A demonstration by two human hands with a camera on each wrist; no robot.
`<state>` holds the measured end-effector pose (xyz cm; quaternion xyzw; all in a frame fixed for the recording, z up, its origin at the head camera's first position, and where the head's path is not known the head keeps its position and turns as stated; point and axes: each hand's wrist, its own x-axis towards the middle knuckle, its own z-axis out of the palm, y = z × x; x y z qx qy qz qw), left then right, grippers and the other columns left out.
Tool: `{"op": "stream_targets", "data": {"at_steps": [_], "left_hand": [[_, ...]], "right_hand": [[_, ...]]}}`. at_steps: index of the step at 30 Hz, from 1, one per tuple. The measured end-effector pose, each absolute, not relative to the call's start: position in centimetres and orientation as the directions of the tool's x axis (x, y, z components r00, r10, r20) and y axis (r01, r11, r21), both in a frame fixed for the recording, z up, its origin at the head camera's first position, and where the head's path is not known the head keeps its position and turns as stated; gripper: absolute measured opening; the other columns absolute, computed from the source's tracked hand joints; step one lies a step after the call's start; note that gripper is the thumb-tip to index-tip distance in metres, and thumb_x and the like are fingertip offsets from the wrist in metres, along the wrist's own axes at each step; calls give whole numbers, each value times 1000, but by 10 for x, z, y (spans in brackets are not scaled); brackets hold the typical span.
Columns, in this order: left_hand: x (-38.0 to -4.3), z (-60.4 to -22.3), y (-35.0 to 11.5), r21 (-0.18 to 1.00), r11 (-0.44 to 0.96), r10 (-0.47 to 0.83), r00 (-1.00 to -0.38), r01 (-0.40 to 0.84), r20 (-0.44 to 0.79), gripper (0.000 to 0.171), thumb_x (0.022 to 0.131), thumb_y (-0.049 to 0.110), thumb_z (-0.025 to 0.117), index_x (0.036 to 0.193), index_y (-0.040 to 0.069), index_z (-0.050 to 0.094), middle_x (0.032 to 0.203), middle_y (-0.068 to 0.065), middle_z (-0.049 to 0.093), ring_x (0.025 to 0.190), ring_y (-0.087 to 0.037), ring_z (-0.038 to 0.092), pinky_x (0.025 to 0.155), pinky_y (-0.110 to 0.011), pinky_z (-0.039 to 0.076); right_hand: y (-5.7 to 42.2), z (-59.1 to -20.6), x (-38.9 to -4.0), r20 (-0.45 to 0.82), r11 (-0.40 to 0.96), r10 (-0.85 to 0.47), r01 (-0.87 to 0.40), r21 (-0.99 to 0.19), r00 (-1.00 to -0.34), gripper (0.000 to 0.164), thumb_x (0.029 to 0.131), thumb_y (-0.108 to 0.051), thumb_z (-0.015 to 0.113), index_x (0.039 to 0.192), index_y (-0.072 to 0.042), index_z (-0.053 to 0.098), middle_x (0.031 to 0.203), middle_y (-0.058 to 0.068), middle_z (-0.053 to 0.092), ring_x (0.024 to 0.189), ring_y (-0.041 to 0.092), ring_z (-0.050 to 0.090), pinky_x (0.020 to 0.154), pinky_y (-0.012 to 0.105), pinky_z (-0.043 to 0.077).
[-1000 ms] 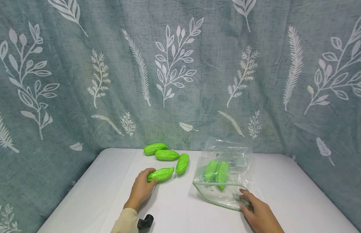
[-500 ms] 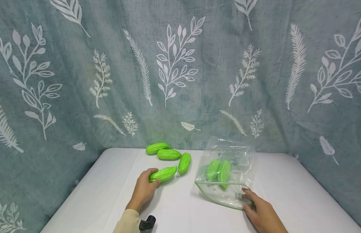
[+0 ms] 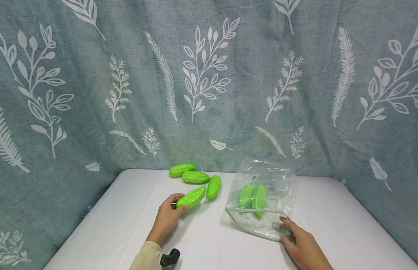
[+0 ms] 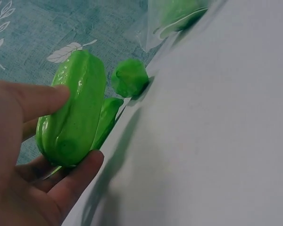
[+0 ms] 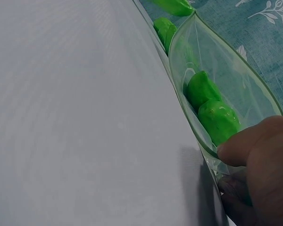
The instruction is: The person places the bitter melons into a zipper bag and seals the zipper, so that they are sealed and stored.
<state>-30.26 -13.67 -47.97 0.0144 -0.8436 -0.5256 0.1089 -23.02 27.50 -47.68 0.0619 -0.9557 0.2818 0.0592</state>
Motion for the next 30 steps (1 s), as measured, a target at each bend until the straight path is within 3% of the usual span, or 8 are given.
{"op": "stream_targets", "data": {"at_steps": [11, 16, 23, 30], "left_hand": [[-293, -474, -126, 921, 377, -106, -983, 100, 150, 42, 91, 28, 75, 129, 12, 62, 123, -6, 62, 103, -20, 62, 82, -34, 55], [-289, -471, -118, 951, 285, -56, -988, 122, 143, 44, 92, 24, 74, 129, 5, 59, 123, -12, 60, 102, -23, 63, 78, -32, 58], [-285, -473, -111, 983, 144, 24, -993, 116, 114, 47, 92, 23, 74, 128, 0, 54, 125, -16, 58, 105, -25, 64, 77, -35, 59], [-284, -471, -112, 992, 60, 63, -992, 112, 109, 46, 94, 23, 70, 129, -2, 53, 130, -21, 57, 108, -29, 64, 76, -39, 60]], "right_hand": [[280, -481, -231, 142, 819, -77, -144, -556, -987, 57, 91, -17, 73, 143, -6, 52, 125, 11, 67, 111, 32, 65, 88, 51, 53], [279, -479, -233, 135, 820, -77, -140, -556, -988, 58, 91, -19, 73, 144, -7, 52, 124, 10, 67, 113, 32, 64, 89, 51, 52], [275, -477, -233, 132, 826, -81, -141, -546, -988, 59, 91, -19, 73, 144, -6, 51, 125, 11, 66, 114, 33, 63, 91, 53, 51], [275, -478, -233, 131, 819, -67, -130, -559, -989, 59, 90, -17, 74, 144, -7, 52, 126, 11, 67, 107, 29, 66, 85, 46, 55]]}}
